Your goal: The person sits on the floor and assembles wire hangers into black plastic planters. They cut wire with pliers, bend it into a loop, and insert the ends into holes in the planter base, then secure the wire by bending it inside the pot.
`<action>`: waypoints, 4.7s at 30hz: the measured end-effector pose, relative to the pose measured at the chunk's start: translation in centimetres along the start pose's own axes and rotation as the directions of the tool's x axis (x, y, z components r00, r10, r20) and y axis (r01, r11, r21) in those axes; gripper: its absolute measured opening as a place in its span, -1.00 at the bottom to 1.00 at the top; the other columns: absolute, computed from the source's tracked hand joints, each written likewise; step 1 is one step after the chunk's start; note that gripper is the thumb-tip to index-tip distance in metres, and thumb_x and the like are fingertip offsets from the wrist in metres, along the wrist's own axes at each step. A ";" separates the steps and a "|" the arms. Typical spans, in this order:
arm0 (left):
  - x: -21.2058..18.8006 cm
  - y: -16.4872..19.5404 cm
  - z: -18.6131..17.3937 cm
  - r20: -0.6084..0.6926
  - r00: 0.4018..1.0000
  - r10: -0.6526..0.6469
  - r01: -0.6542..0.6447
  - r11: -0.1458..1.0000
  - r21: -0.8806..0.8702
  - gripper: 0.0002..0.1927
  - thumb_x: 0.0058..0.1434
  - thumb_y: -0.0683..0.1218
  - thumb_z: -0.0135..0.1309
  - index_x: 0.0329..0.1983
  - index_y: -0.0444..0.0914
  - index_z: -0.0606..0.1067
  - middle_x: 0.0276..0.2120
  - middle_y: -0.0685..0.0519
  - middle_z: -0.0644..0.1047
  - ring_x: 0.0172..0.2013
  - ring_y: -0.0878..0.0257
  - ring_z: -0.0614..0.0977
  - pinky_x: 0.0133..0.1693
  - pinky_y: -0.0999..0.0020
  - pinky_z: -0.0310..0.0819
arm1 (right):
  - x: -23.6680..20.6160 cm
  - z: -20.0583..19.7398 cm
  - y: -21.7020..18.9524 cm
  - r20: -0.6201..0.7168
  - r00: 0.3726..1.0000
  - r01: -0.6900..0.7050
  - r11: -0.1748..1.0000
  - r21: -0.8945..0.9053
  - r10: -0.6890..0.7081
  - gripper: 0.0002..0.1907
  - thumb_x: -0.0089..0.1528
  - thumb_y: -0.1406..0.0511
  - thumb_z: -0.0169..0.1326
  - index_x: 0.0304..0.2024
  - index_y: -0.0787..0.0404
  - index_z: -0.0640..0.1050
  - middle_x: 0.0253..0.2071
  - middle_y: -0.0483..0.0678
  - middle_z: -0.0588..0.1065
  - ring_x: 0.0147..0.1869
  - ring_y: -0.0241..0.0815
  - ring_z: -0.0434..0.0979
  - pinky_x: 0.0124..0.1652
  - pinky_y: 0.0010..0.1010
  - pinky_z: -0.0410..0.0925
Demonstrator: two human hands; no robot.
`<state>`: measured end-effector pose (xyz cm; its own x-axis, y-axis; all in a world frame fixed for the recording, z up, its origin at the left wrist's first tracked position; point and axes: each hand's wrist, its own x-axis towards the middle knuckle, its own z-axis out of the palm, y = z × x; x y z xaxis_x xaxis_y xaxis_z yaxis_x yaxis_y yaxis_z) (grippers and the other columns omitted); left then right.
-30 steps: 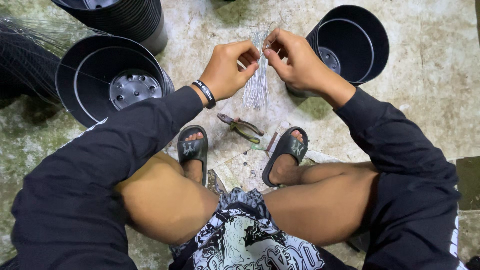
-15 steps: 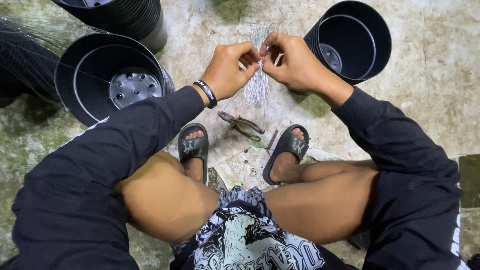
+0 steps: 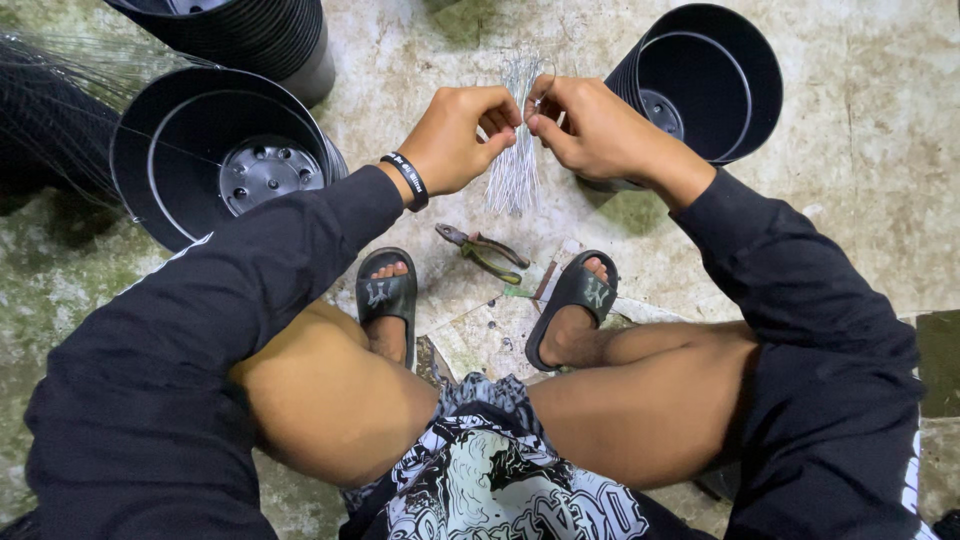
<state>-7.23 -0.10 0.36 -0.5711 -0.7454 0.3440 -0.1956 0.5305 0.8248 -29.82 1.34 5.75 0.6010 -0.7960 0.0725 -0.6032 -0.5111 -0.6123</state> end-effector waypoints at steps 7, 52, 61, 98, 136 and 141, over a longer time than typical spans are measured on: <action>-0.2 -0.1 -0.3 0.043 0.996 0.076 -0.079 0.994 0.074 -0.90 0.22 -0.29 0.20 -0.21 -0.38 0.54 -0.33 -0.09 0.63 -0.30 0.16 0.72 -0.22 0.31 0.61 | -0.2 -0.4 0.7 0.162 0.980 -0.119 0.992 0.037 0.111 -0.82 0.38 0.34 0.05 -0.11 0.40 0.49 -0.40 0.09 0.54 -0.35 -0.10 0.54 -0.27 -0.30 0.39; -3.7 -6.1 -8.1 0.798 0.541 -0.266 0.816 0.397 -0.421 -0.56 0.50 0.17 -0.20 -0.15 -0.28 0.46 -0.38 0.09 0.47 -0.39 0.31 0.53 -0.30 0.26 0.57 | -7.9 -4.4 10.3 -0.335 0.914 0.131 0.616 0.777 0.228 -0.89 0.59 0.36 -0.07 -0.03 0.29 0.40 -0.24 0.00 0.45 -0.19 -0.27 0.45 -0.13 -0.49 0.37; -3.4 -5.1 -7.4 0.489 0.838 -0.241 0.330 0.938 -0.104 -0.58 0.37 0.07 0.17 -0.50 -0.25 0.39 -0.62 0.15 0.33 -0.53 0.30 0.35 -0.41 0.29 0.37 | -7.5 -4.3 10.3 -0.422 0.854 0.042 0.768 0.639 0.304 -0.83 0.52 0.43 -0.07 -0.20 0.33 0.43 -0.44 0.00 0.45 -0.45 -0.30 0.42 -0.38 -0.54 0.31; -1.4 -2.8 -9.1 -0.123 0.986 -0.116 0.099 0.986 -0.136 -0.80 0.50 -0.15 0.14 -0.25 -0.36 0.52 -0.47 0.13 0.51 -0.44 0.48 0.49 -0.37 0.54 0.38 | -7.7 -4.0 8.6 0.092 0.970 -0.244 0.878 0.411 0.226 -0.78 0.40 0.37 -0.03 0.04 0.38 0.52 -0.09 0.00 0.60 -0.02 -0.27 0.59 -0.02 -0.42 0.46; 16.6 -3.7 22.3 0.515 0.804 0.297 -0.572 0.623 0.533 -0.83 0.21 -0.12 0.01 -0.33 -0.08 0.63 -0.40 -0.03 0.65 -0.30 0.04 0.70 -0.18 0.12 0.49 | -17.4 -10.9 17.8 -0.659 0.637 0.074 0.819 0.569 0.400 -0.81 0.48 0.31 0.15 -0.06 0.39 0.57 -0.23 -0.01 0.54 -0.34 -0.31 0.51 -0.32 -0.52 0.35; 16.1 -3.9 21.5 0.489 0.798 0.353 -0.590 0.627 0.509 -0.85 0.19 -0.12 0.04 -0.34 -0.08 0.64 -0.49 -0.04 0.62 -0.39 0.02 0.69 -0.31 0.10 0.50 | -17.2 -11.1 17.5 -0.662 0.650 0.084 0.830 0.551 0.374 -0.81 0.50 0.32 0.15 -0.06 0.38 0.56 -0.21 -0.01 0.54 -0.32 -0.31 0.51 -0.29 -0.51 0.37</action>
<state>-32.81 -5.51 -6.91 -0.9146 -0.2099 0.3457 -0.1920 0.9776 0.0858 -56.57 2.45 2.53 -0.1823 -0.9227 0.3396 -0.1617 -0.3125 -0.9360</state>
